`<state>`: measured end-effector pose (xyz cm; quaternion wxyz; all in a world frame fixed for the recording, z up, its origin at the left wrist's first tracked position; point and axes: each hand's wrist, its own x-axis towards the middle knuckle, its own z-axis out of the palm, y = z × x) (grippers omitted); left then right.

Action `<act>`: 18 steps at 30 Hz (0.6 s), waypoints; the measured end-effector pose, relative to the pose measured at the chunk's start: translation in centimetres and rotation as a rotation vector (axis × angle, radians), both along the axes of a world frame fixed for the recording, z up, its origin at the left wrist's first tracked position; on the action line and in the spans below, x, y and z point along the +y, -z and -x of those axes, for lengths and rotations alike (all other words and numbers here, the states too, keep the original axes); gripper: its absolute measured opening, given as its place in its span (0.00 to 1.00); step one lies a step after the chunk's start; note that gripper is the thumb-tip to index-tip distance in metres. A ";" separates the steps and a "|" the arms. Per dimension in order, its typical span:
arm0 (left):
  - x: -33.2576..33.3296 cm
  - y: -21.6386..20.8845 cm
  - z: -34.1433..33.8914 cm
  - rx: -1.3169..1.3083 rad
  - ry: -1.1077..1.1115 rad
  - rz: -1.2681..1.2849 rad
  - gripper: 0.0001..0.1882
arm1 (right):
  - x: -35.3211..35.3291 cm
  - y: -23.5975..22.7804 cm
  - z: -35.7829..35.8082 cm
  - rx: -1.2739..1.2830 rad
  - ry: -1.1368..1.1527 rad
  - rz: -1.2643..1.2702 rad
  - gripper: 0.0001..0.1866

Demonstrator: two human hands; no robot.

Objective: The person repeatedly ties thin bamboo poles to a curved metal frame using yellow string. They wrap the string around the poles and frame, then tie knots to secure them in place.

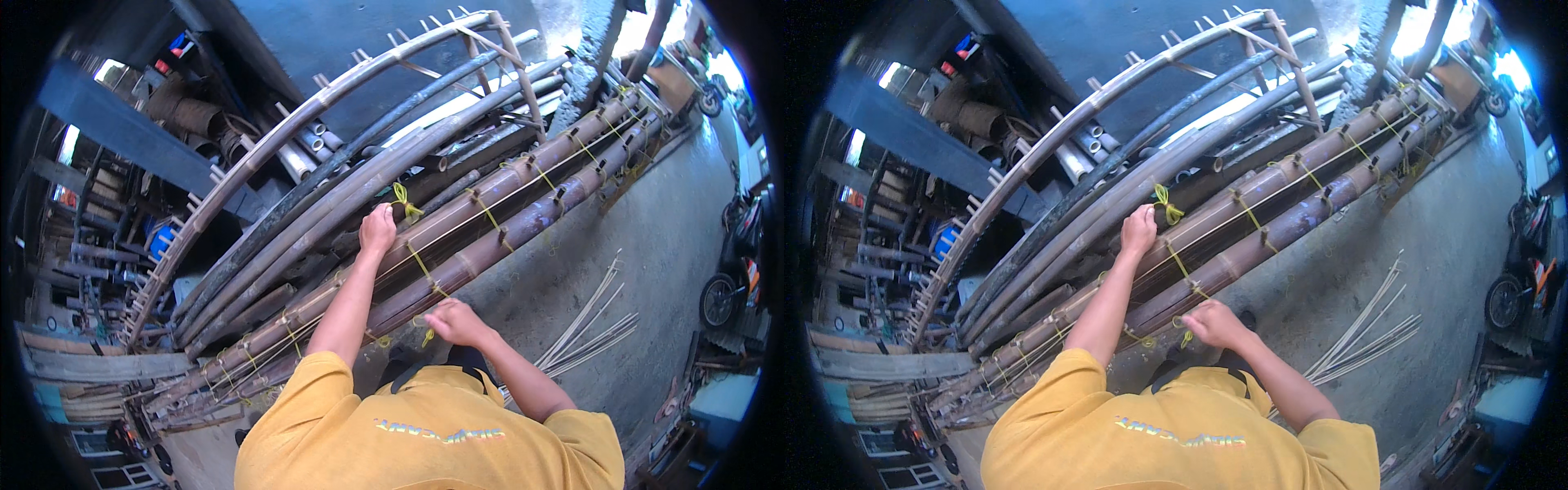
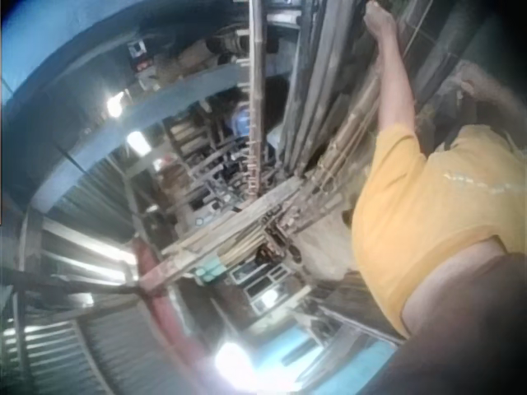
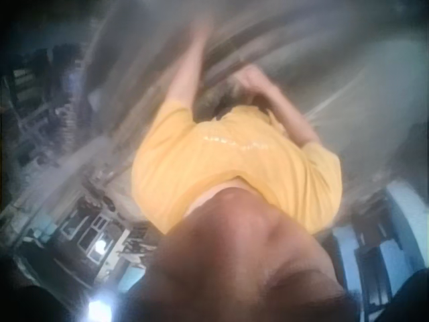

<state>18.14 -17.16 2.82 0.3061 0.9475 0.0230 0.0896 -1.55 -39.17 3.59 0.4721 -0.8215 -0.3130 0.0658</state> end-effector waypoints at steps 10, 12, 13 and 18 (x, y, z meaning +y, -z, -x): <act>28.6 -10.8 28.1 0.316 -0.244 -0.278 0.15 | 3.1 7.1 5.9 0.968 1.165 -1.556 0.22; 34.3 -8.1 35.0 0.467 -0.182 -0.292 0.14 | 4.9 9.3 7.8 1.114 1.249 -1.475 0.22; 35.7 -7.3 36.5 0.441 -0.134 -0.276 0.13 | 6.4 9.7 8.8 1.154 1.194 -1.467 0.21; 37.5 -8.7 35.1 0.214 -0.077 -0.391 0.10 | 14.8 7.4 12.0 1.323 0.847 -1.218 0.13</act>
